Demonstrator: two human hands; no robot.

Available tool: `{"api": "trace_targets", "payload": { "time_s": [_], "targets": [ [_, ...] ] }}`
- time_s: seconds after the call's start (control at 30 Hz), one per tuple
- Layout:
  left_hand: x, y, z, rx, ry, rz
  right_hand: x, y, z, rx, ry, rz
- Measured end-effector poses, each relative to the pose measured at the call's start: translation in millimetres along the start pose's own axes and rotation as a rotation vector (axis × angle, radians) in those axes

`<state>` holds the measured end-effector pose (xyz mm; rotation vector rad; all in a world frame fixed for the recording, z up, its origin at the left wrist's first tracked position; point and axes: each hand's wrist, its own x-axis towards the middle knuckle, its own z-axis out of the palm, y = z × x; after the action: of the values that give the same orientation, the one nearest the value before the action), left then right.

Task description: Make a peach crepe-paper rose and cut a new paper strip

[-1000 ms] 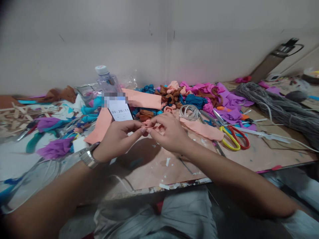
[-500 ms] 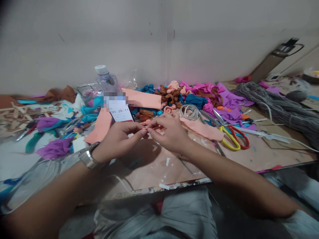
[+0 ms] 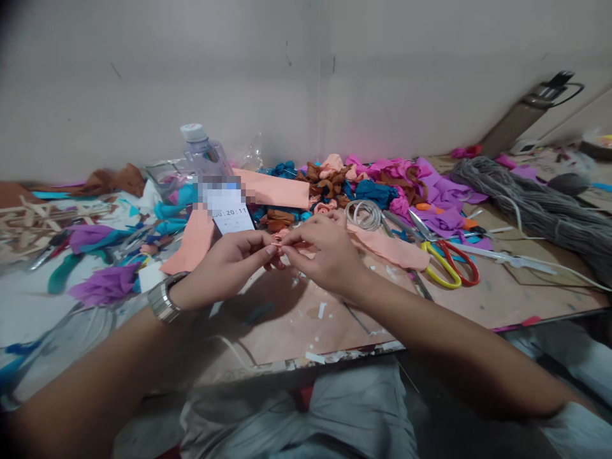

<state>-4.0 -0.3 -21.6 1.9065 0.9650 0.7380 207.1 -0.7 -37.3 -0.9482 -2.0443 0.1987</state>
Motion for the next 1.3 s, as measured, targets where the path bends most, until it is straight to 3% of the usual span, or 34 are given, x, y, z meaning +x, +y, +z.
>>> {"api": "trace_targets", "payload": {
  "time_s": [0.37,0.77,0.9,1.3],
  "targets": [
    [1.9,1.7,-0.5,-0.126,0.000,-0.060,-0.8,0.9,1.1,-0.059,0.022,-0.146],
    [1.8,6.7,-1.5,-0.140,0.047,-0.071,0.6,-1.5,-2.5,-0.134,-0.016,-0.205],
    [1.7,4.2,0.4,-0.131,0.050,-0.073,-0.1,-1.1,-0.3,-0.110,-0.005,-0.170],
    [-2.9,10.5,2.7,0.209,0.124,0.124,1.3,-2.3,0.2,0.022,-0.067,0.004]
  ]
}}
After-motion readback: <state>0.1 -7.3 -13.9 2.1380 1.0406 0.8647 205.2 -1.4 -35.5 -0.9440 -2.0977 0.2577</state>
